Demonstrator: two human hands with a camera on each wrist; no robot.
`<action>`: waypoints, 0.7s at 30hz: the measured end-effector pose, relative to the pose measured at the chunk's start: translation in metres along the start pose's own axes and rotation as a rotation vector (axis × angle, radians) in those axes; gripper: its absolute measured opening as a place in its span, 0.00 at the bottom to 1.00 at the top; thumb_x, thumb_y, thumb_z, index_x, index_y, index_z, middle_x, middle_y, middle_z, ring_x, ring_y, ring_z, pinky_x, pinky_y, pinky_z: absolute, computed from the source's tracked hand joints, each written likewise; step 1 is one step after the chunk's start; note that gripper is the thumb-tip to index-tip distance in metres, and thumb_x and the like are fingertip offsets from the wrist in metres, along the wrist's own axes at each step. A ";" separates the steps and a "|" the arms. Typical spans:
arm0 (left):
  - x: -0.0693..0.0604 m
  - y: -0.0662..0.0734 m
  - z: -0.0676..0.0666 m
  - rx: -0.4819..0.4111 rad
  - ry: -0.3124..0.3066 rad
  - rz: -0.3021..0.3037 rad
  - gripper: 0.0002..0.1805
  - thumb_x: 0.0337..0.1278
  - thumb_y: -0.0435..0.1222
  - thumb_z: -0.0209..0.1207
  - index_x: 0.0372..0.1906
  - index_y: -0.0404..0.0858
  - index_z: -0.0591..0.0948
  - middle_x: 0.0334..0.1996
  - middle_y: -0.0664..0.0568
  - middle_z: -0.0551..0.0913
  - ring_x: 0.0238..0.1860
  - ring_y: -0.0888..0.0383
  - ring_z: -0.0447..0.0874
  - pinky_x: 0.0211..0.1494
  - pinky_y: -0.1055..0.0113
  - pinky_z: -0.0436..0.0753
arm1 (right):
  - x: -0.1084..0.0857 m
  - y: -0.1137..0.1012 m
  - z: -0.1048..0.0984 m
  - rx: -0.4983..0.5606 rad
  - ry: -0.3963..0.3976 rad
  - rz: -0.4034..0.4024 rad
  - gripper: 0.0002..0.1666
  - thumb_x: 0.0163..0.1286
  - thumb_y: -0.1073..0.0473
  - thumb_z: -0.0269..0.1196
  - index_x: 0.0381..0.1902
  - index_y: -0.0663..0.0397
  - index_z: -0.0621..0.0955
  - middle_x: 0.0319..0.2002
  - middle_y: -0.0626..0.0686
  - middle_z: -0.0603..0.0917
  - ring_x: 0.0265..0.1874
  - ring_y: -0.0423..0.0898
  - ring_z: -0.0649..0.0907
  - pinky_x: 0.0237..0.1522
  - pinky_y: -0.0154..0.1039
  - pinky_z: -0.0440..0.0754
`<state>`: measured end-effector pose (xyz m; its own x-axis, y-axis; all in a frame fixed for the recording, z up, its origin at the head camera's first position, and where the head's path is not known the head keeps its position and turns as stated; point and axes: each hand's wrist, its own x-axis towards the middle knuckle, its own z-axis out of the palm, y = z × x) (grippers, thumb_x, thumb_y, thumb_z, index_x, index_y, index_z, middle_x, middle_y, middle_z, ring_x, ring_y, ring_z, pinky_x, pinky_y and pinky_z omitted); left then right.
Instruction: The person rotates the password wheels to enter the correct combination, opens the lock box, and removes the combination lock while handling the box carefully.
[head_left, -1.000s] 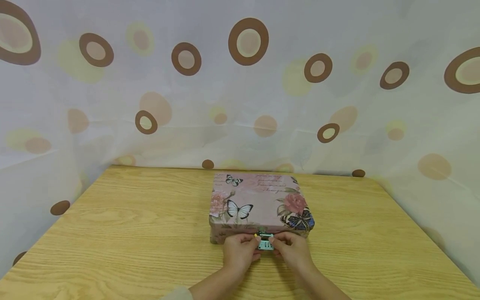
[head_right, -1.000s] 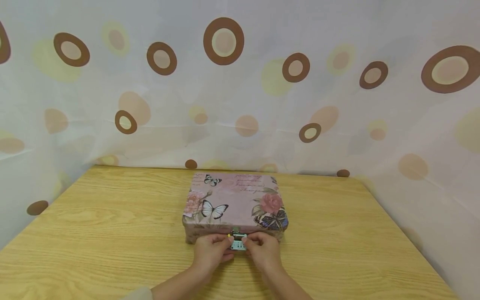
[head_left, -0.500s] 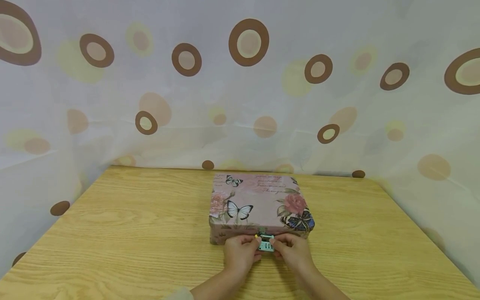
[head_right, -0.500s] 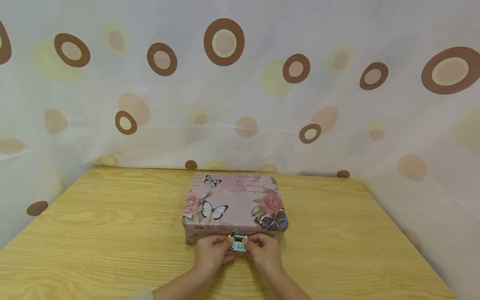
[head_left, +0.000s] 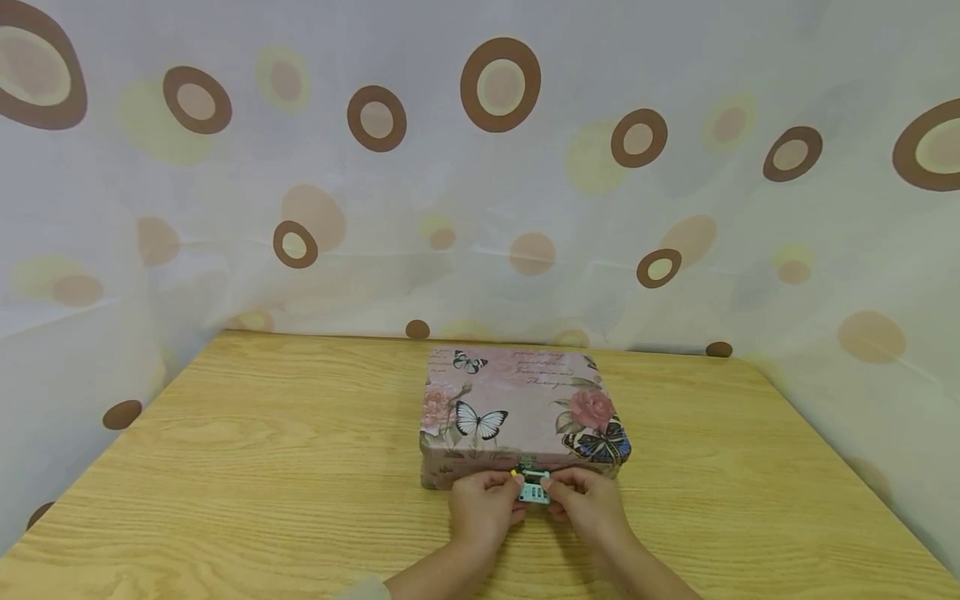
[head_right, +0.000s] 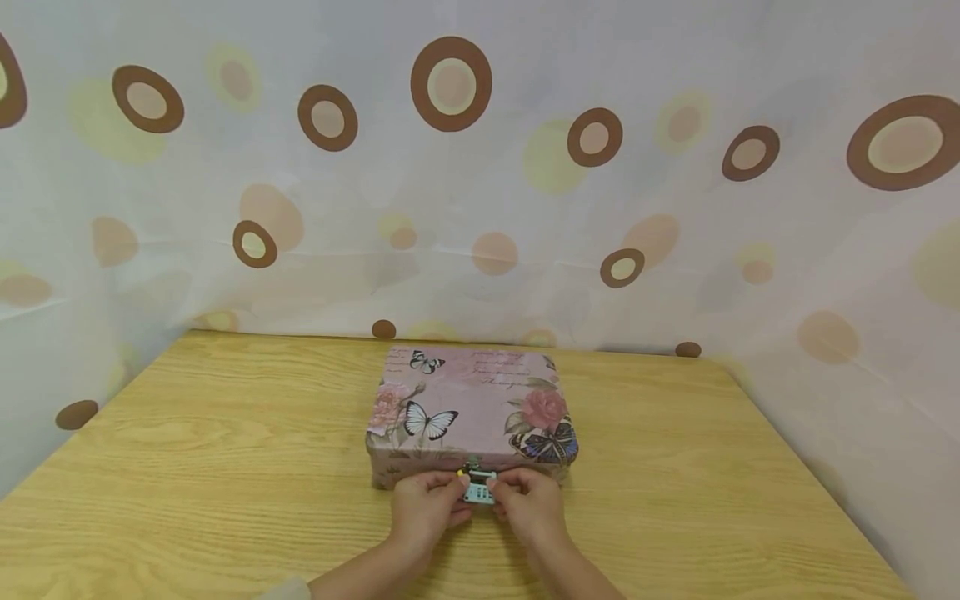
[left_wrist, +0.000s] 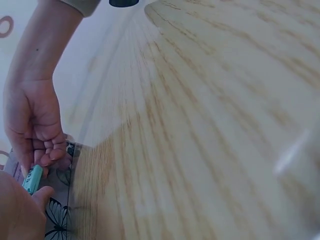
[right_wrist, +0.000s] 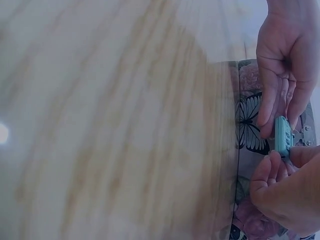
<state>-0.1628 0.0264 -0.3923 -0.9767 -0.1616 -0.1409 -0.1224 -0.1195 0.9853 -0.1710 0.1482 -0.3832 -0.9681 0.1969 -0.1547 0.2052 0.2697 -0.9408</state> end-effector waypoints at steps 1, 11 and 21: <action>0.000 0.000 0.000 0.000 0.001 0.000 0.09 0.52 0.28 0.60 0.32 0.22 0.81 0.28 0.34 0.85 0.23 0.51 0.86 0.26 0.65 0.87 | 0.000 0.000 0.000 -0.002 0.000 -0.003 0.10 0.61 0.66 0.60 0.33 0.72 0.81 0.16 0.47 0.77 0.19 0.40 0.77 0.23 0.33 0.82; -0.001 0.000 0.001 0.001 0.003 0.007 0.08 0.52 0.28 0.60 0.32 0.22 0.82 0.27 0.35 0.85 0.23 0.53 0.85 0.26 0.65 0.87 | 0.001 0.001 -0.002 -0.009 -0.002 -0.006 0.09 0.60 0.67 0.60 0.33 0.73 0.80 0.15 0.47 0.76 0.18 0.40 0.77 0.22 0.32 0.81; -0.002 -0.002 0.002 0.006 -0.007 0.004 0.07 0.50 0.27 0.61 0.31 0.22 0.82 0.26 0.37 0.85 0.22 0.57 0.84 0.26 0.66 0.87 | 0.000 0.005 -0.003 -0.003 -0.010 0.006 0.09 0.60 0.67 0.60 0.33 0.73 0.80 0.15 0.47 0.77 0.18 0.40 0.77 0.22 0.31 0.80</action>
<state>-0.1609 0.0289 -0.3940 -0.9786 -0.1549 -0.1358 -0.1190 -0.1128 0.9865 -0.1693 0.1528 -0.3870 -0.9682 0.1896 -0.1635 0.2117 0.2716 -0.9388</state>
